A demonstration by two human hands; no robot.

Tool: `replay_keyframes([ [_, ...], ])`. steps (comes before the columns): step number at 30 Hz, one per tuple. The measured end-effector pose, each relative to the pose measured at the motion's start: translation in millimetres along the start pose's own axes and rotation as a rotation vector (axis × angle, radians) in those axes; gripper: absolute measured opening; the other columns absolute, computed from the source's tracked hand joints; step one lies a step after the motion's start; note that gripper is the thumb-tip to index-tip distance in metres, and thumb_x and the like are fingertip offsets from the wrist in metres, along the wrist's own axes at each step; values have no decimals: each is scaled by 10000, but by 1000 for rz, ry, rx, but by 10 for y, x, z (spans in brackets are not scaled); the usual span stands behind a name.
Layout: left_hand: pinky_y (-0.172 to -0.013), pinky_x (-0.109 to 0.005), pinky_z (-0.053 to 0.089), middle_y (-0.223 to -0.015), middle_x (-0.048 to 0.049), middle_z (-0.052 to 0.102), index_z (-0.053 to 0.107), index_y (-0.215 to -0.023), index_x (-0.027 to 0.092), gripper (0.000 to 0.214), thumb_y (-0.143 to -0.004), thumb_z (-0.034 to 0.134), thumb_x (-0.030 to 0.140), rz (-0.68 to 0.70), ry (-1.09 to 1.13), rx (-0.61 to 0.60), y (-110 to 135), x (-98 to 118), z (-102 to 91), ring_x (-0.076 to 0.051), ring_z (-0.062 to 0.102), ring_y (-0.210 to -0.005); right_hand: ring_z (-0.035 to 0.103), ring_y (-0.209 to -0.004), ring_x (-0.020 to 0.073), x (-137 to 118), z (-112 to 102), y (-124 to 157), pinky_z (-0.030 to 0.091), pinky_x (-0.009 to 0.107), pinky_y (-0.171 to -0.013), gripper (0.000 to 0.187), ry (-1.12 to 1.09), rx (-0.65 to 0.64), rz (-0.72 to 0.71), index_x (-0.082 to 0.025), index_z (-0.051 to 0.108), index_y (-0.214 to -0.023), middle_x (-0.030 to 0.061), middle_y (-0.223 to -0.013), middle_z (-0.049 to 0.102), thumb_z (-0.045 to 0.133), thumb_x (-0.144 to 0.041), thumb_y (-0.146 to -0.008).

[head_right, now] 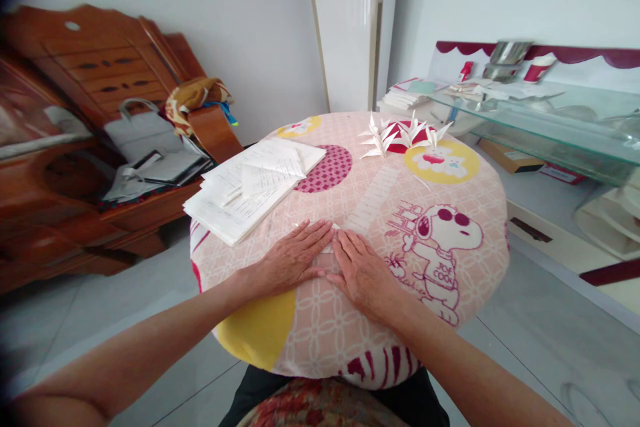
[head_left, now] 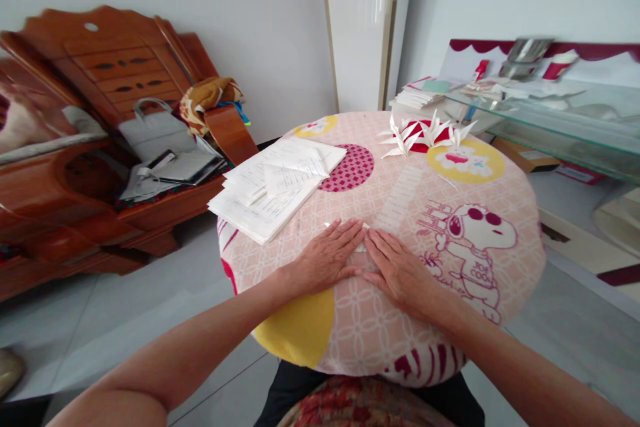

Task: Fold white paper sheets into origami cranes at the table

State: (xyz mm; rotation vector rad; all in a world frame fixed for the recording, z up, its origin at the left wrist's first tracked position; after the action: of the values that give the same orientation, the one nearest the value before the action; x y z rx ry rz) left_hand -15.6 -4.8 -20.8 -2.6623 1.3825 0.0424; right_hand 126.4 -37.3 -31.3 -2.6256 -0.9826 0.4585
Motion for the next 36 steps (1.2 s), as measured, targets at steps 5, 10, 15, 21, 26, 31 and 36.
replay_keyframes([
  [5, -1261, -439, 129, -1628, -150, 281, 218, -1580, 140, 800, -980, 244, 669, -15, 71, -5, 14, -8, 2, -246, 188, -1537, 376, -1449, 326, 8, 2, 16, 381, 534, -1168, 617, 9, -15, -10, -48, 383, -1515, 232, -1528, 444, 463, -385, -1003],
  [10, -1261, -454, 125, -1628, -154, 276, 241, -1571, 132, 781, -989, 267, 651, -19, 134, 4, 26, -16, -6, -253, 183, -1538, 380, -1447, 329, -4, -37, 20, 381, 520, -1172, 598, 17, -28, -9, -47, 415, -1495, 231, -1534, 435, 471, -379, -1001],
  [15, -1261, -460, 116, -1624, -162, 284, 257, -1567, 139, 753, -997, 286, 630, -23, 150, 25, 31, -20, -14, -258, 189, -1536, 365, -1457, 326, -26, -68, 43, 384, 531, -1170, 581, 17, -59, 4, -59, 415, -1496, 224, -1538, 433, 463, -365, -1004],
  [21, -1260, -466, 95, -1612, -174, 307, 318, -1541, 103, 752, -1000, 281, 624, -40, 127, 25, 24, -29, -24, -270, 214, -1530, 323, -1478, 325, -67, -94, 148, 358, 526, -1188, 581, 43, -89, 20, -36, 421, -1485, 230, -1551, 412, 471, -347, -997],
  [26, -1261, -456, 64, -1605, -164, 328, 339, -1534, 88, 771, -997, 273, 637, -50, 82, 18, -25, -62, -16, -262, 241, -1522, 299, -1490, 308, -92, -138, 250, 351, 500, -1197, 593, 75, -115, 21, -29, 392, -1499, 220, -1577, 374, 468, -335, -997],
  [31, -1259, -450, 45, -1603, -152, 340, 339, -1537, 93, 802, -985, 245, 667, -58, 43, 1, -110, -118, 9, -259, 239, -1522, 284, -1496, 309, -96, -148, 278, 349, 494, -1198, 600, 76, -121, 30, -47, 371, -1513, 211, -1589, 358, 463, -339, -997],
  [36, -1254, -467, 44, -1606, -146, 338, 327, -1546, 124, 829, -962, 244, 707, -50, 48, -23, -152, -148, 14, -268, 238, -1522, 306, -1485, 308, -95, -132, 309, 365, 497, -1184, 600, 77, -113, 48, -48, 354, -1520, 214, -1580, 372, 449, -330, -999],
])
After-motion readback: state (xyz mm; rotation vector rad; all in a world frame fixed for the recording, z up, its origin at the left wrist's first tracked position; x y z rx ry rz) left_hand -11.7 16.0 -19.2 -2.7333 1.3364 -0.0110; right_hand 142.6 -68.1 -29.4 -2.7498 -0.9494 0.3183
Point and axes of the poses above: each hand's wrist, its own y-axis away from the middle knuckle, its own z-axis out of the palm, x = y × z, the point moved 6 cm from there along -y, towards the middle knuckle
